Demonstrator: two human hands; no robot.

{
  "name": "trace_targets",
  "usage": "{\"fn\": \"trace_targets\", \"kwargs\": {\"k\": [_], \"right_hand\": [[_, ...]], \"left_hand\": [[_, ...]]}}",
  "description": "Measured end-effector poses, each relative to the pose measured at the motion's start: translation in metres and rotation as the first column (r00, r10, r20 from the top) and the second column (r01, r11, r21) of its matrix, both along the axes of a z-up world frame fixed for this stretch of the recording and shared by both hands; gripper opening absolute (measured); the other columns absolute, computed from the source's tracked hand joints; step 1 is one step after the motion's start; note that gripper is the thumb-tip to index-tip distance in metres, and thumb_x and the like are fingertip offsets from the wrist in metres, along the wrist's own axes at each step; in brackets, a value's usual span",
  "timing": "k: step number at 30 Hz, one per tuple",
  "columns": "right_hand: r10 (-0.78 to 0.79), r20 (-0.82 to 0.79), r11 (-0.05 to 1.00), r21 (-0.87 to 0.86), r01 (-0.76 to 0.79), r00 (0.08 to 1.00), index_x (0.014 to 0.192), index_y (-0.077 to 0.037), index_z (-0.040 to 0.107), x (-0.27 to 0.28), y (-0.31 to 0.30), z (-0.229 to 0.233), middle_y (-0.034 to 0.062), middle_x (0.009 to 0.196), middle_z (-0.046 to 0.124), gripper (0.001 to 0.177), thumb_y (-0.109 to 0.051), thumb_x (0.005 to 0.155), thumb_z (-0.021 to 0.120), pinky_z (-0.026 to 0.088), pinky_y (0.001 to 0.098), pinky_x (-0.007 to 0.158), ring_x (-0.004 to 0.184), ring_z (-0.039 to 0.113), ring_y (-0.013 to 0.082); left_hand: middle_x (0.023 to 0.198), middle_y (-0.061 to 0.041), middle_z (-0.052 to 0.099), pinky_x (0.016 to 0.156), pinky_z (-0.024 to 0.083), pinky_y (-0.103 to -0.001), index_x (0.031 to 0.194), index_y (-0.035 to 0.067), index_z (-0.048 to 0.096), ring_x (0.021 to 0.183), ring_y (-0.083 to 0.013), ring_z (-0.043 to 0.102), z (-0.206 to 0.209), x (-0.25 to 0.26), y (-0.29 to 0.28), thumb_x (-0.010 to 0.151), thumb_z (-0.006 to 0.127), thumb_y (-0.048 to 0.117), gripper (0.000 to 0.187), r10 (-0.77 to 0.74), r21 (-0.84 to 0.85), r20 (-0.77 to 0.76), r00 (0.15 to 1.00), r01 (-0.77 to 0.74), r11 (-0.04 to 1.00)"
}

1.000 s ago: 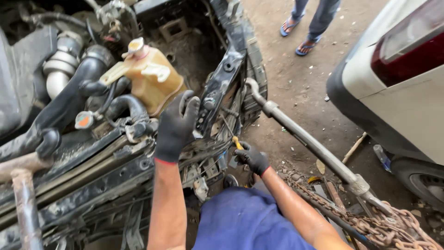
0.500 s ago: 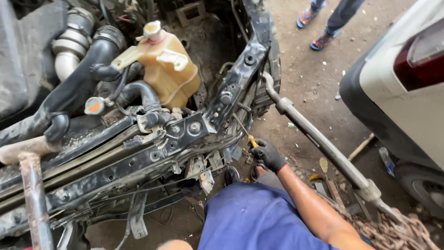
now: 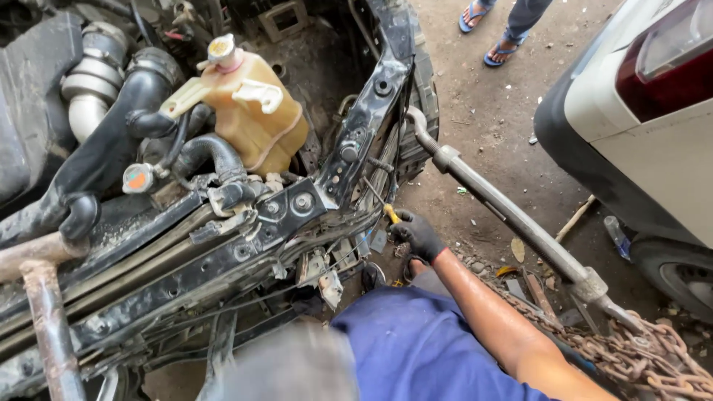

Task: The person uses a yellow-handled screwdriver to pry and loosen a metal bracket on the front frame of a car. They then switch to a hammer to strike the bracket and a nearby bolt, working to dislodge the component from the vehicle's chassis.

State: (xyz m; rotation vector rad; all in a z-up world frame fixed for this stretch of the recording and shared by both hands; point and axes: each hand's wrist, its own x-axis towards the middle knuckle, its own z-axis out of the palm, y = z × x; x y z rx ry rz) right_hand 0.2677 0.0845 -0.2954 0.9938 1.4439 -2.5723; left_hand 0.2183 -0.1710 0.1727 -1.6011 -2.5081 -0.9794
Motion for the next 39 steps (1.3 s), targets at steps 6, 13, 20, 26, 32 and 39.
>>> {"fn": "trace_targets", "kwargs": {"k": [6,13,20,26,32,39], "right_hand": [[0.056,0.061,0.993,0.098,-0.062,0.997,0.118,-0.004,0.068,-0.009,-0.003,0.041,0.0029,0.082,0.068,0.032,-0.02,0.09,0.063,0.049,0.0261,0.056,0.063,0.061,0.0106],[0.031,0.2,0.984,0.166,-0.065,0.979,0.107,-0.007,0.066,-0.015,-0.018,0.111,0.0011,0.078,0.065,0.025,-0.029,0.095,0.061,0.043,0.0255,0.045,0.058,0.056,0.0096],[0.003,-0.047,0.996,0.089,0.002,0.999,0.108,-0.004,0.062,-0.049,-0.026,0.171,-0.0007,0.072,0.056,0.023,-0.025,0.099,0.065,0.039,0.0257,0.043,0.052,0.048,0.0086],[0.083,-0.039,0.892,0.449,-0.057,0.996,0.14,-0.008,0.056,-0.032,-0.023,0.216,0.0009,0.076,0.057,0.051,-0.02,0.091,0.065,0.047,0.0278,0.05,0.057,0.055,0.0093],[0.22,-0.331,0.654,0.748,0.113,0.917,0.151,-0.004,0.049,-0.023,-0.027,0.18,0.0162,0.122,0.063,0.065,-0.014,0.09,0.07,0.055,0.0389,0.085,0.102,0.065,0.026],[0.292,-0.264,0.212,0.955,0.207,0.919,0.142,0.0,0.046,-0.045,-0.024,0.142,0.0272,0.119,0.065,0.056,-0.022,0.096,0.071,0.056,0.0457,0.088,0.106,0.067,0.0433]], "left_hand": [[0.111,-0.019,0.072,0.094,0.051,-0.05,0.124,0.001,0.067,0.107,-0.0356,0.066,-0.094,-0.127,0.082,0.103,0.061,0.027,0.034,0.273,-0.068,0.044,0.961,-0.27,0.96],[0.112,-0.018,0.07,0.097,0.046,-0.05,0.12,0.004,0.068,0.107,-0.0353,0.065,-0.182,-0.158,0.077,0.102,0.056,0.026,0.032,0.342,-0.145,-0.095,0.935,-0.353,0.924],[0.108,-0.015,0.071,0.1,0.044,-0.05,0.119,0.004,0.069,0.105,-0.0343,0.065,-0.176,-0.158,0.079,0.102,0.056,0.026,0.031,0.303,-0.081,-0.117,0.946,-0.313,0.946],[0.103,-0.015,0.071,0.097,0.046,-0.05,0.117,0.005,0.07,0.101,-0.0335,0.066,-0.178,-0.157,0.079,0.101,0.057,0.026,0.03,0.318,-0.096,-0.124,0.94,-0.33,0.939],[0.098,-0.015,0.07,0.093,0.047,-0.049,0.116,0.005,0.07,0.099,-0.0332,0.066,-0.174,-0.154,0.083,0.099,0.059,0.025,0.029,0.328,-0.109,-0.127,0.936,-0.342,0.933],[0.102,-0.015,0.071,0.093,0.047,-0.05,0.115,0.005,0.07,0.1,-0.0354,0.065,-0.181,-0.155,0.085,0.1,0.06,0.024,0.026,0.313,-0.058,-0.167,0.935,-0.326,0.944]]}}
